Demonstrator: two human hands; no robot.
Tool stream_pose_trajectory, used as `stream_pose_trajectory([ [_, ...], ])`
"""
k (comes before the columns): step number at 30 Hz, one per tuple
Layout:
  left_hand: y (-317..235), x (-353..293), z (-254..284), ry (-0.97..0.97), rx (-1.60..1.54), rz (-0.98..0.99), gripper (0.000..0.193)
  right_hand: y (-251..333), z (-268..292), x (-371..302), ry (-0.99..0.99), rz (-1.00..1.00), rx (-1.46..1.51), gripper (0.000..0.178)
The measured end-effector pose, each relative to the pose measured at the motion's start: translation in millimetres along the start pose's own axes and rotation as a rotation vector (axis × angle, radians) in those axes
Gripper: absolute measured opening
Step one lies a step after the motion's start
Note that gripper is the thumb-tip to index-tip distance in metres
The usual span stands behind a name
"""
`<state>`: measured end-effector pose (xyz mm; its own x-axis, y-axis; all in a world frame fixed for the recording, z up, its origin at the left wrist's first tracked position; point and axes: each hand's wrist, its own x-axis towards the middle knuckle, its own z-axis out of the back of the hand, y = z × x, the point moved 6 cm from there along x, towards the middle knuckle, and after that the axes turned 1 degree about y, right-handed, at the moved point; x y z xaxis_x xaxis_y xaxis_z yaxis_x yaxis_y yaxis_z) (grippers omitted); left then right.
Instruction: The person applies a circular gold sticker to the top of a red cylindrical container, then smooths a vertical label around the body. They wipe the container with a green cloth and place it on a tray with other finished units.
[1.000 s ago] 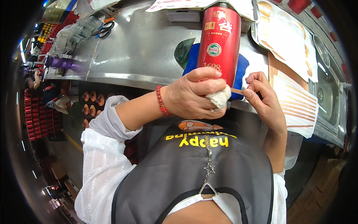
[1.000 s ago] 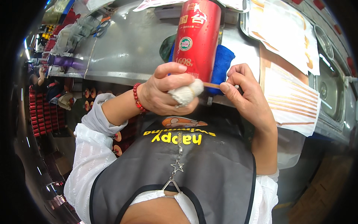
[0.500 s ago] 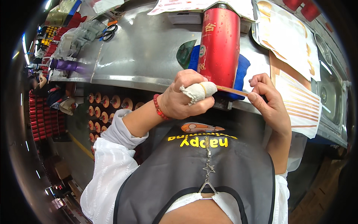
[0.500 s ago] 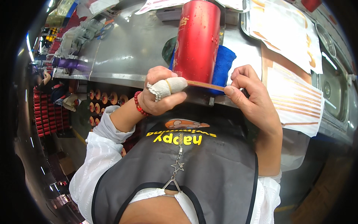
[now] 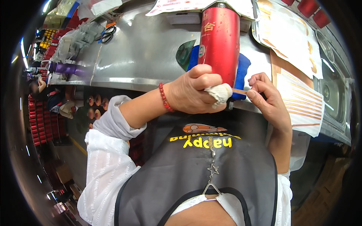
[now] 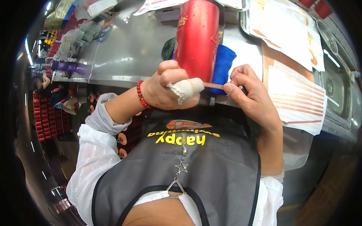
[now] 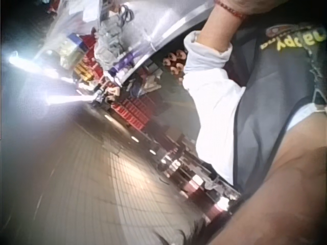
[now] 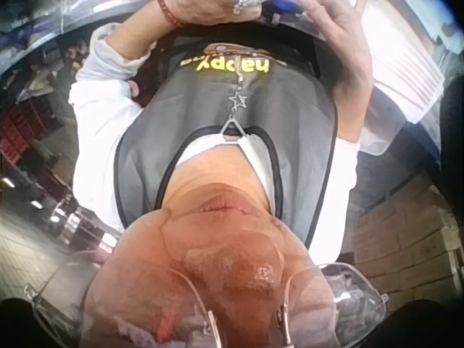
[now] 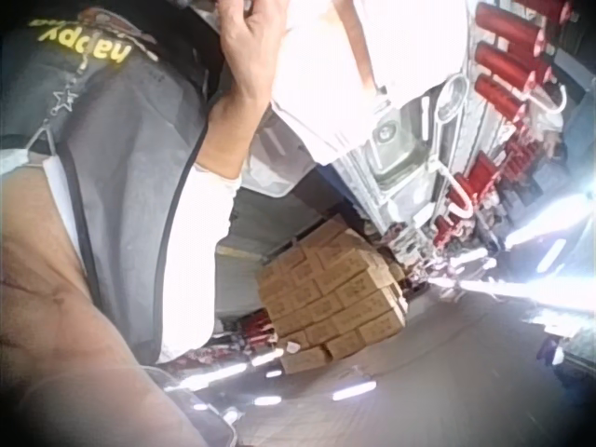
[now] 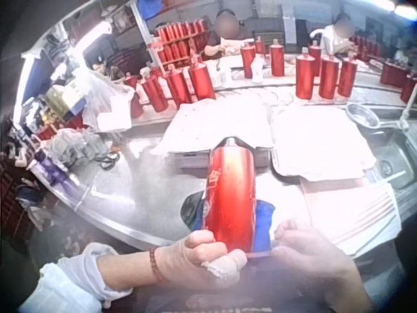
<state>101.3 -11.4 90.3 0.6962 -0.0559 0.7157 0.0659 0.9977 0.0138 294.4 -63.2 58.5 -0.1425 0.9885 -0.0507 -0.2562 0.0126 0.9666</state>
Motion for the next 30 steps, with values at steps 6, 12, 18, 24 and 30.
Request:
stream_pose_trajectory([
  [6,-5.4,-16.9,1.0,0.023,0.109,0.081,0.029,-2.1,-3.2,5.5,0.039,-0.020,-0.007,0.030],
  [12,-3.2,-8.0,-3.3,0.050,0.105,0.012,0.034,-8.3,-2.5,4.5,0.003,0.002,-0.013,0.030],
  [18,-7.9,-9.6,-2.3,0.022,0.152,0.045,0.030,-8.3,-4.8,8.0,0.030,-0.007,-0.028,0.030],
  [24,-11.1,-10.7,-2.6,-0.007,0.203,0.028,0.024,-8.0,-6.2,6.6,0.000,0.019,-0.008,0.032],
  [30,-10.4,-8.9,-5.0,0.017,0.182,0.047,0.030,-10.6,-5.9,8.8,0.026,0.008,-0.068,0.033],
])
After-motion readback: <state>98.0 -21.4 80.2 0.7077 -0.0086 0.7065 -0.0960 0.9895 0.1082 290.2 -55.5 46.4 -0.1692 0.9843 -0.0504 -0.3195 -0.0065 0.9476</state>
